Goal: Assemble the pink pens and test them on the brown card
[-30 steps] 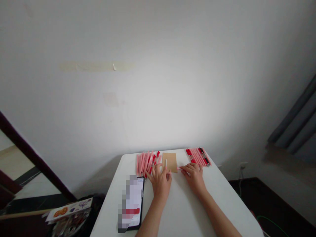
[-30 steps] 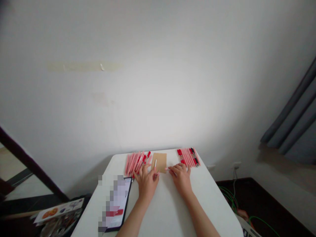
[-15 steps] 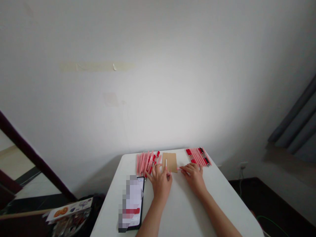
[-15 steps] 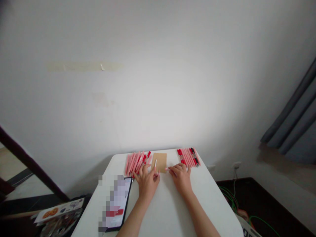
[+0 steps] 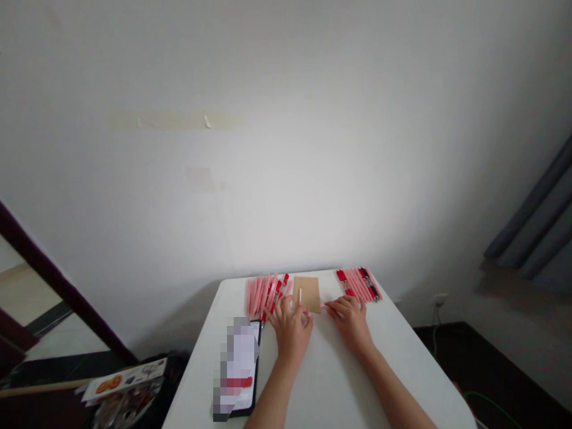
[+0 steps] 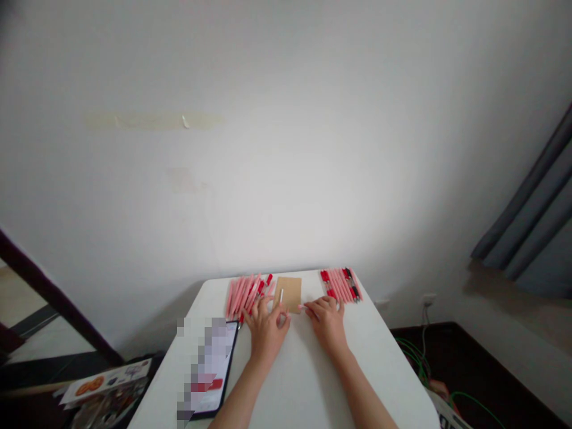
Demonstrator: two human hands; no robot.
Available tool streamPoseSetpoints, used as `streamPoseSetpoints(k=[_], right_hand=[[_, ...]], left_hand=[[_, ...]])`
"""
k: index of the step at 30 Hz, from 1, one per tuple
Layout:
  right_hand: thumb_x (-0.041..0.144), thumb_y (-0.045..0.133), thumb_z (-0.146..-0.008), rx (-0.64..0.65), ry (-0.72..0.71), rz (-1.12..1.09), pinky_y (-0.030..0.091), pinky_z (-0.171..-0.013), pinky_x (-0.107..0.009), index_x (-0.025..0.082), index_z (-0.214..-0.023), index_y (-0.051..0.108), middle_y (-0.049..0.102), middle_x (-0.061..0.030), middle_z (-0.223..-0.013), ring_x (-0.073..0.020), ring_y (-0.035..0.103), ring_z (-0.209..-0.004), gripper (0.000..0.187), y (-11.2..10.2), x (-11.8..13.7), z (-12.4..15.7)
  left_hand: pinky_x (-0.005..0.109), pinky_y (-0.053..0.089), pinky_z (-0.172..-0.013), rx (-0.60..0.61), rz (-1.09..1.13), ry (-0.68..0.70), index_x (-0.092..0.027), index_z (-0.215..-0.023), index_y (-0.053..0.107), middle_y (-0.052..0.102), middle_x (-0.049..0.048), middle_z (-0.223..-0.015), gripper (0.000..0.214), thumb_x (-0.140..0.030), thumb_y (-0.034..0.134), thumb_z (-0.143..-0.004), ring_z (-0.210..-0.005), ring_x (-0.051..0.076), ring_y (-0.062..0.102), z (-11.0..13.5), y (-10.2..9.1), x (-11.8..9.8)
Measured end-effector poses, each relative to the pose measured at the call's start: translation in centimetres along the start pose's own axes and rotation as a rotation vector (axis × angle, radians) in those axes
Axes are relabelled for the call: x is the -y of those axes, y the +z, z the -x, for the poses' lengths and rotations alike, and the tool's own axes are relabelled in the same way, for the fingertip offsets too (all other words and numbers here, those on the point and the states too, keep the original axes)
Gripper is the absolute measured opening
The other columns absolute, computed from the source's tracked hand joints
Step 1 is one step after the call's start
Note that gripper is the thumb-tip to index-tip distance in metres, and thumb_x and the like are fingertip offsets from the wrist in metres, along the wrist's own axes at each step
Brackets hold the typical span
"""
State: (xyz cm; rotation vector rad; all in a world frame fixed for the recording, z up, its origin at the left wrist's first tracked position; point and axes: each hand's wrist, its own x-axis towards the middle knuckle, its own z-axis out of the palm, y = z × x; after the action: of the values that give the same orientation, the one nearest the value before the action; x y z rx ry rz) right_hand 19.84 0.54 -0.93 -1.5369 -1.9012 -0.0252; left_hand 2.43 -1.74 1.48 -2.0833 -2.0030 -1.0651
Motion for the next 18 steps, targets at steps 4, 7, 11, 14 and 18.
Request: streamPoseSetpoints(k=[4, 7, 11, 14, 18], right_hand=[[0.034, 0.051, -0.089, 0.007, 0.002, -0.025, 0.016, -0.104, -0.055, 0.034, -0.1, 0.07, 0.07, -0.0028, -0.097, -0.0234, 0.051, -0.102, 0.022, 0.0, 0.0, 0.0], [0.032, 0.053, -0.088, 0.029, -0.003, -0.038, 0.015, -0.103, -0.055, 0.035, -0.097, 0.071, 0.07, -0.0018, -0.096, -0.0234, 0.051, -0.103, 0.02, -0.1, 0.1, 0.0], [0.029, 0.055, -0.087, 0.048, -0.038, -0.045, 0.015, -0.104, -0.054, 0.036, -0.094, 0.071, 0.07, -0.001, -0.095, -0.0231, 0.052, -0.102, 0.019, -0.5, 0.5, -0.1], [0.028, 0.055, -0.087, 0.061, -0.07, -0.042, 0.015, -0.104, -0.054, 0.036, -0.093, 0.072, 0.07, -0.0011, -0.094, -0.0228, 0.052, -0.102, 0.019, -0.7, 0.8, -0.1], [0.027, 0.058, -0.086, 0.077, -0.092, -0.018, 0.015, -0.106, -0.051, 0.037, -0.094, 0.071, 0.069, 0.0005, -0.093, -0.0208, 0.052, -0.102, 0.019, -0.8, 1.1, -0.1]], left_hand=[[0.064, 0.013, -0.109, 0.029, 0.035, 0.013, -0.031, -0.083, 0.07, 0.055, 0.0033, -0.125, 0.011, -0.032, 0.066, -0.073, -0.125, 0.028, 0.038, 0.0, -0.2, -0.3], [0.064, 0.014, -0.109, 0.04, 0.046, 0.042, -0.033, -0.08, 0.071, 0.055, 0.0018, -0.125, 0.01, -0.033, 0.069, -0.071, -0.125, 0.028, 0.038, 0.1, -0.1, -0.3], [0.065, 0.015, -0.108, 0.038, 0.038, 0.052, -0.036, -0.079, 0.072, 0.057, -0.0008, -0.124, 0.012, -0.032, 0.072, -0.068, -0.125, 0.028, 0.039, 0.1, 0.3, -0.1], [0.066, 0.013, -0.108, 0.041, 0.038, 0.051, -0.036, -0.08, 0.072, 0.058, -0.0007, -0.124, 0.012, -0.033, 0.073, -0.068, -0.124, 0.029, 0.039, 0.1, 0.5, -0.1], [0.066, 0.012, -0.109, 0.051, 0.046, 0.05, -0.037, -0.08, 0.073, 0.059, -0.0008, -0.121, 0.011, -0.036, 0.072, -0.07, -0.123, 0.028, 0.04, 0.1, 0.5, -0.1]])
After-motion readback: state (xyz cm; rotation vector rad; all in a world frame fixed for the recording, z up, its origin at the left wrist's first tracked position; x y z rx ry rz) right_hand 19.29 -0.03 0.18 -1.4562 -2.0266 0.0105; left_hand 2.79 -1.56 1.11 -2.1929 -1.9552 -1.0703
